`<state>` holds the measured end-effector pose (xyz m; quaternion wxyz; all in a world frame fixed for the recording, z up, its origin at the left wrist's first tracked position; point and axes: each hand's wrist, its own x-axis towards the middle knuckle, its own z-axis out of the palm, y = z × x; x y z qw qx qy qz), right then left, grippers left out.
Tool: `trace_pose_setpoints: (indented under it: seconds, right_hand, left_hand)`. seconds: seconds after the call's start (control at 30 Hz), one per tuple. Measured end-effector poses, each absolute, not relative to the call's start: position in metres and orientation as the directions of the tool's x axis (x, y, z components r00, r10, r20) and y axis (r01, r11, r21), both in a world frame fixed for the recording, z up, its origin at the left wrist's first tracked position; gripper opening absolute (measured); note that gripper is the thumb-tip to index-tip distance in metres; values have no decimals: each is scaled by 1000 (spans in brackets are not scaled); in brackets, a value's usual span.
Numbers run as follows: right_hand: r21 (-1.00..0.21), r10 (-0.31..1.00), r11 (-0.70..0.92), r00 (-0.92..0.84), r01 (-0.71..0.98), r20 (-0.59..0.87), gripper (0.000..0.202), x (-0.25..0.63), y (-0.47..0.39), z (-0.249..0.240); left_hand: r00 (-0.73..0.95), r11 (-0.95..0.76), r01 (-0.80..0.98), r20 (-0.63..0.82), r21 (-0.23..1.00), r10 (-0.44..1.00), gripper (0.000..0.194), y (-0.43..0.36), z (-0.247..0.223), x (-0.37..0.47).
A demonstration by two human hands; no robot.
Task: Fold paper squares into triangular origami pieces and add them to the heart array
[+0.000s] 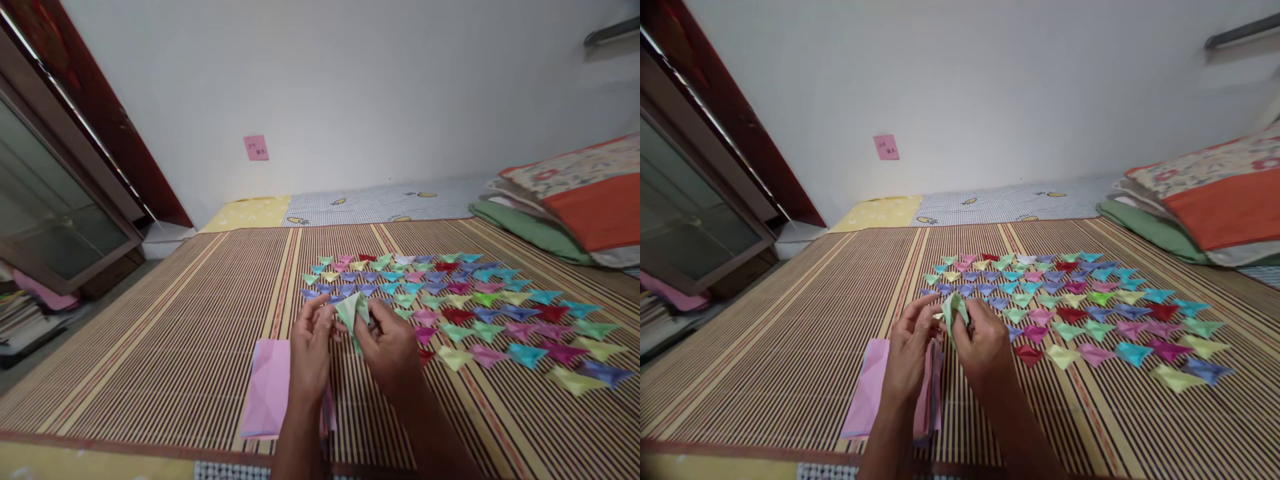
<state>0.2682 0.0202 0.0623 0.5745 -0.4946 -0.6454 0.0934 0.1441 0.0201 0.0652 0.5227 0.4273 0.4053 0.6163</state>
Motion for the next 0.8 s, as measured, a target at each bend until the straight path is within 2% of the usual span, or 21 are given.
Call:
trace_pose_setpoints:
  seconds: [0.1, 0.2, 0.47, 0.67, 0.8]
  right_hand:
    - [-568, 647, 535, 129, 625, 752, 21, 269, 23, 60]
    - [-507, 622, 575, 60, 642, 781, 15, 269, 23, 58]
    - [-494, 662, 581, -22, 647, 749, 19, 258, 18, 56]
    - [-451, 642, 604, -65, 657, 764, 19, 255, 19, 55]
    - [-401, 630, 619, -123, 675, 767, 21, 250, 17, 54]
  left_hand:
    - [-60, -105, -207, 95, 973, 994, 42, 13, 73, 149]
    - [-24, -94, -113, 92, 989, 995, 46, 9, 74, 154]
    - [-183, -163, 86, 177, 983, 967, 32, 12, 65, 154]
    - [-243, -151, 12, 149, 988, 959, 33, 17, 62, 149]
    - [-301, -175, 28, 176, 984, 937, 37, 17, 66, 147]
